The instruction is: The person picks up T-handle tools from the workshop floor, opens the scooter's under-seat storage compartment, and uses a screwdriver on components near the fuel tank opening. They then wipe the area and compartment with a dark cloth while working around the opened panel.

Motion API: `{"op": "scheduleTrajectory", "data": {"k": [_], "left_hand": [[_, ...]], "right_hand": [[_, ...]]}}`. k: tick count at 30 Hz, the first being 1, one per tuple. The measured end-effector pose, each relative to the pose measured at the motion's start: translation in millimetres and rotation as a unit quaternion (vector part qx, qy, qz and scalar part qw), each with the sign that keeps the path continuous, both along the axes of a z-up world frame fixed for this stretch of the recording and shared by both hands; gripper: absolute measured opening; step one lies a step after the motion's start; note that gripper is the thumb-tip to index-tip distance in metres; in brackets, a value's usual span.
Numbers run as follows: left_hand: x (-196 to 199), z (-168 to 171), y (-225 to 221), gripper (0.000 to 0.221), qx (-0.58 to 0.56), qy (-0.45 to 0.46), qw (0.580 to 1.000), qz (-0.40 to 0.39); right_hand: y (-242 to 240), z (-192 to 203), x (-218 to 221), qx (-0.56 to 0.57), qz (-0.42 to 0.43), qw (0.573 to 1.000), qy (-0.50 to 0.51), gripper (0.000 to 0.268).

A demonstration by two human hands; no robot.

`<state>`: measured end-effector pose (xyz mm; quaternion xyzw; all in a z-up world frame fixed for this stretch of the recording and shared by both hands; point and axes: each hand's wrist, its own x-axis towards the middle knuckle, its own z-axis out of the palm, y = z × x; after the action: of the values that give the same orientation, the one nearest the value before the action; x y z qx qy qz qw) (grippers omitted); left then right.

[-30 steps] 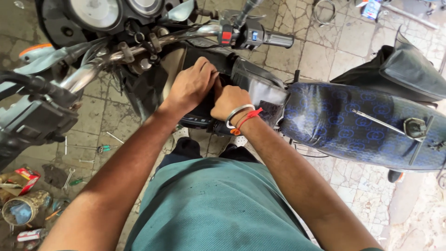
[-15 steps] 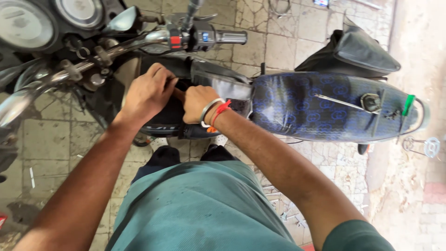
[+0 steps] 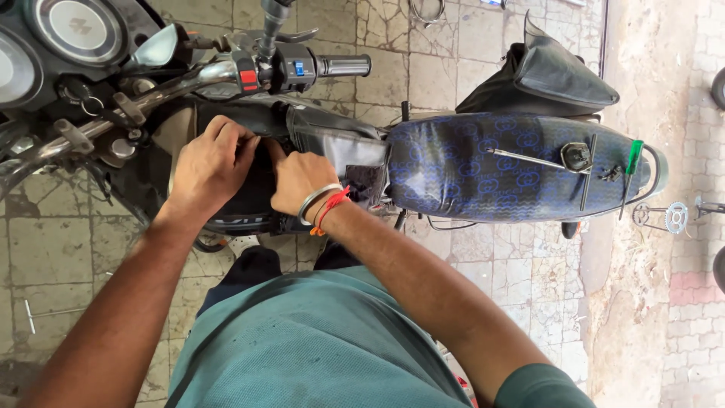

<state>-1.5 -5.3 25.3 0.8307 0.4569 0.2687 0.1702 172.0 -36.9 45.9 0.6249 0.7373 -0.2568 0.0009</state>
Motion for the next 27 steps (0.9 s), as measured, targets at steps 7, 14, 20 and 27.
{"op": "scheduleTrajectory", "data": {"k": [7,14,20,27], "left_hand": [[1,2,-1,0.015,0.009,0.004,1.0,0.002],[1,5,-4,0.014,0.043,0.025,0.999,-0.002],[-3,36,-17,0.019,0.159,0.103,0.976,-0.106],[-10,29,-39,0.025,0.153,0.177,0.962,-0.142]], "right_hand": [[-16,-5,2,-0.014,-0.028,0.999,-0.026,0.077],[-31,-16,-2,-0.024,0.0,0.997,-0.074,0.051],[-35,5,2,0.036,-0.011,0.998,-0.044,0.039],[-32,5,24,0.03,0.011,0.999,-0.02,0.028]]}}
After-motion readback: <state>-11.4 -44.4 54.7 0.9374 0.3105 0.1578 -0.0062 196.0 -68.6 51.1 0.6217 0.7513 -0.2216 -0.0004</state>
